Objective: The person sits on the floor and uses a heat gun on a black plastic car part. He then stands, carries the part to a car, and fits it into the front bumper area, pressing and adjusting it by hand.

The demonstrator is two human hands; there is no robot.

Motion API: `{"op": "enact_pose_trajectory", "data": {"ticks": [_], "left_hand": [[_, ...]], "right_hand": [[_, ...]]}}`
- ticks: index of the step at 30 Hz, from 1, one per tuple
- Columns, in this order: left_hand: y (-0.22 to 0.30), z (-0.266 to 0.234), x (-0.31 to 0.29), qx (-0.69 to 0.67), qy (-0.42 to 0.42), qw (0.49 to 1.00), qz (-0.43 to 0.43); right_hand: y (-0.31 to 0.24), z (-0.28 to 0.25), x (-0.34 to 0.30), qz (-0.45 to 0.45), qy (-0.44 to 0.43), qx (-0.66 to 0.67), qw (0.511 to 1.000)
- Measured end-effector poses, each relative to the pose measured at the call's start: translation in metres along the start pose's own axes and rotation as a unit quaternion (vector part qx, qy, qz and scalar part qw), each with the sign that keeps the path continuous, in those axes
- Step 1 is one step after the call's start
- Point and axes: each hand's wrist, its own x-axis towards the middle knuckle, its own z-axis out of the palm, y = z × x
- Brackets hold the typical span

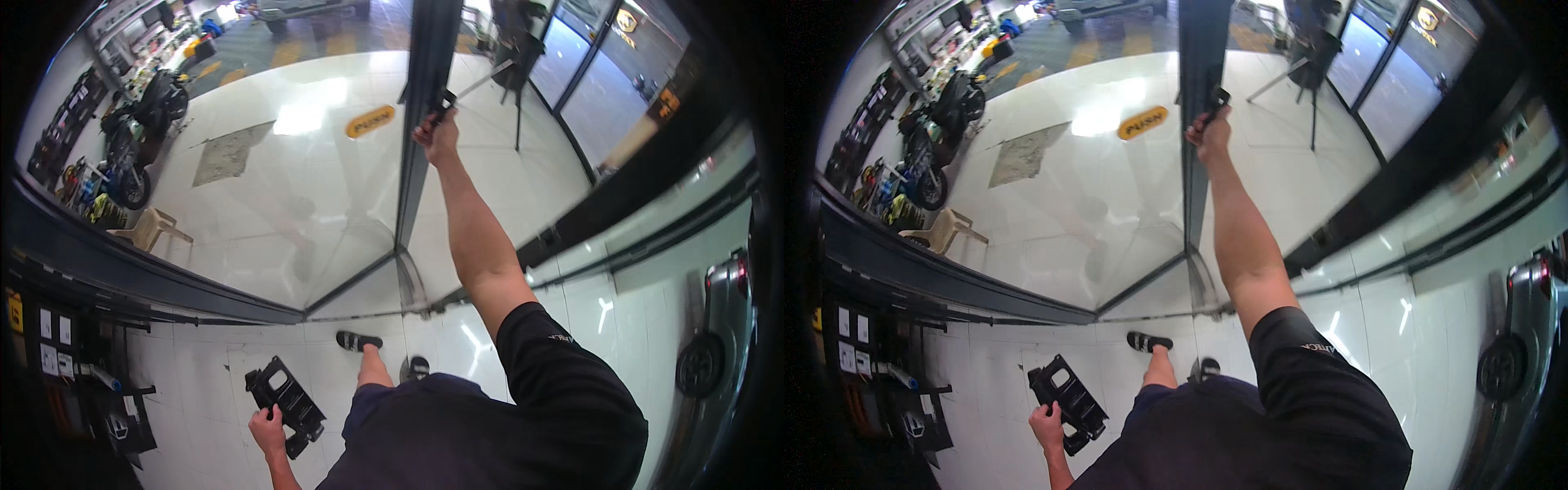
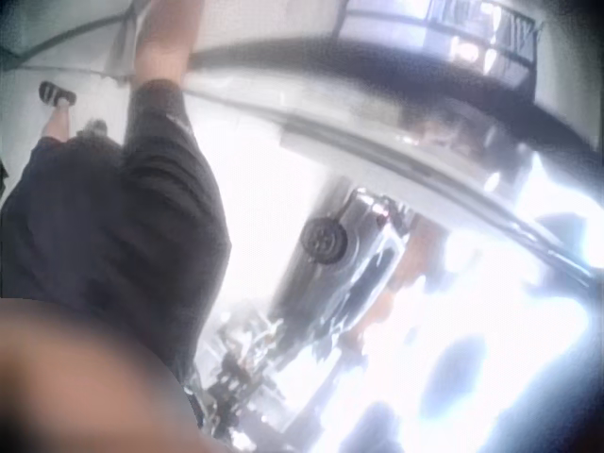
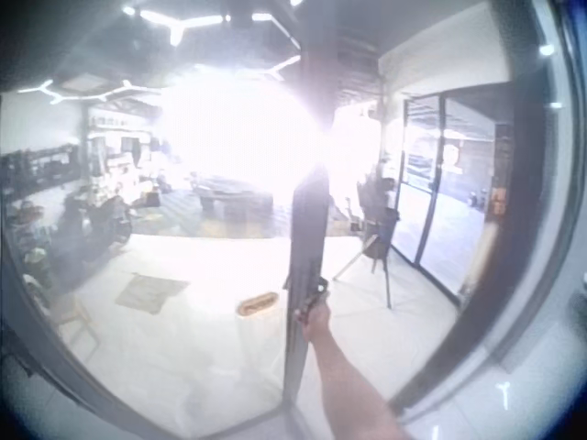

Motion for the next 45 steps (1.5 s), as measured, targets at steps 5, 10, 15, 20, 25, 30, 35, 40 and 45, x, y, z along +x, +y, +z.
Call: {"op": "enact_pose_trajectory", "data": {"ticks": [5,10,15,20,25,30,35,40,45], "left_hand": [[0.034,-0.018,0.001,0.032,-0.065,0.991,0.111],[0.067,-0.023,0.018,-0.003,-0.149,0.963,0.225],[0.095,-0.010,0.046,-0.001,-0.241,0.898,0.368],[0.126,-0.007,0.077,0.023,-0.284,0.837,0.466],[0.150,0.008,0.104,0.025,-0.304,0.798,0.520],[0.173,0.034,0.113,0.004,-0.303,0.738,0.602],[0.237,0.062,0.100,0.242,-0.414,0.581,0.658],[0.300,0.066,0.068,0.162,-0.466,0.571,0.656],[0.358,0.126,0.000,0.166,-0.495,0.590,0.616]], "right_hand": [[-0.007,-0.009,-0.105,-0.075,0.028,0.025,0.997],[-0.025,-0.035,-0.210,-0.098,0.077,0.084,0.989],[-0.039,-0.036,-0.271,-0.162,0.076,0.143,0.973],[-0.060,-0.047,-0.306,-0.117,0.024,0.135,0.984],[-0.078,-0.032,-0.334,-0.140,0.145,0.032,0.979],[-0.096,-0.032,-0.342,-0.044,0.118,0.064,0.990],[-0.106,-0.045,-0.328,0.018,0.051,-0.046,0.997],[-0.100,-0.040,-0.294,0.042,0.004,-0.002,0.999],[-0.119,-0.085,-0.344,0.072,0.057,-0.018,0.996]]}}
